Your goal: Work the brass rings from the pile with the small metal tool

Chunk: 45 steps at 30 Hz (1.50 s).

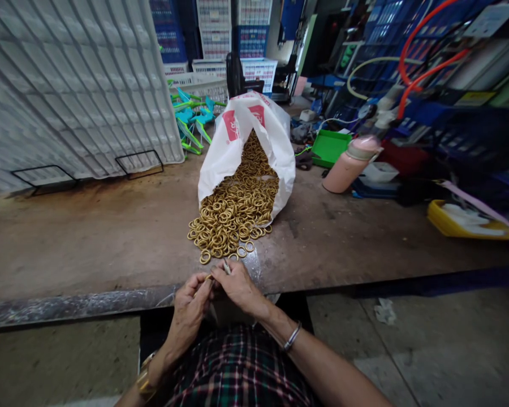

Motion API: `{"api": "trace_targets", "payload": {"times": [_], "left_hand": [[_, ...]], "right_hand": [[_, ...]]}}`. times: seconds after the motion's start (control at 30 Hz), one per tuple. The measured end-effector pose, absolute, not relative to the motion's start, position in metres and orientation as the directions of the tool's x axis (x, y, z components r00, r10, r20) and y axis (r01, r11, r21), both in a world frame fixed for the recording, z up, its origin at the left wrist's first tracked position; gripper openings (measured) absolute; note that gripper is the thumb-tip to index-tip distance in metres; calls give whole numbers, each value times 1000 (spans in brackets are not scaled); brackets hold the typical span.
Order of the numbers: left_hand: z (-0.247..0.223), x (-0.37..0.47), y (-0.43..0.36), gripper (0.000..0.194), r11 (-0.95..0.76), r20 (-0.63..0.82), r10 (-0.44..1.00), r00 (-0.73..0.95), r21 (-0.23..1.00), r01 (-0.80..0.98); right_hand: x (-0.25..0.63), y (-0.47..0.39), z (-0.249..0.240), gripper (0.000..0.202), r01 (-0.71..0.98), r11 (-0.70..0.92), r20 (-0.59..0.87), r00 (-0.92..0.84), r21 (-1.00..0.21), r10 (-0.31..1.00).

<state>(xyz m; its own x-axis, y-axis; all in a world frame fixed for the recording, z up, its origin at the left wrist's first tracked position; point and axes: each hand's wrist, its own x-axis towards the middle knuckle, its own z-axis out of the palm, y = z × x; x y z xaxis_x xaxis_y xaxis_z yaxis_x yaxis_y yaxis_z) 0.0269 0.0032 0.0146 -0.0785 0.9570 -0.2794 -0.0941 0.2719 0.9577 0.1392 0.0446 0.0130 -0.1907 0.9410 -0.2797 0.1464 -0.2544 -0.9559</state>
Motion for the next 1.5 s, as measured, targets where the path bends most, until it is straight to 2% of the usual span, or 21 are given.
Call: {"api": "trace_targets", "payload": {"times": [0.2,0.43,0.67,0.77,0.83,0.93,1.0,1.1,1.27,1.5], "left_hand": [[11,22,3,31,371,-372,928,32,911,-178],[2,16,2,29,359,-338,933,122,891,-278],[7,13,2,23,415,-379,910,172,801,-431],[9,14,3,24,413,-389,909,153,781,-469],[9,15,3,24,390,-381,917,121,787,-477],[8,16,3,25,369,-369,925,93,809,-458],[6,16,4,26,363,-364,928,82,830,-423],[2,16,4,31,349,-353,934,54,868,-352],[0,17,4,33,330,-335,942,29,902,-279],[5,18,4,33,289,-290,957,17,941,-174]], "right_hand": [[140,48,9,17,345,-85,-156,-182,-935,971],[139,48,9,16,319,-60,-134,-216,-946,967],[137,49,14,19,281,-70,-144,-249,-957,958],[138,49,17,21,329,-19,-115,-273,-944,955],[140,48,16,20,439,70,-70,-295,-896,953],[143,45,12,15,629,227,-29,-370,-744,929],[145,43,7,12,697,299,-34,-420,-652,907],[146,40,1,15,737,340,-47,-449,-585,892],[145,41,0,19,758,363,-69,-471,-542,879],[149,43,10,22,800,405,-182,-523,-443,833]]}}
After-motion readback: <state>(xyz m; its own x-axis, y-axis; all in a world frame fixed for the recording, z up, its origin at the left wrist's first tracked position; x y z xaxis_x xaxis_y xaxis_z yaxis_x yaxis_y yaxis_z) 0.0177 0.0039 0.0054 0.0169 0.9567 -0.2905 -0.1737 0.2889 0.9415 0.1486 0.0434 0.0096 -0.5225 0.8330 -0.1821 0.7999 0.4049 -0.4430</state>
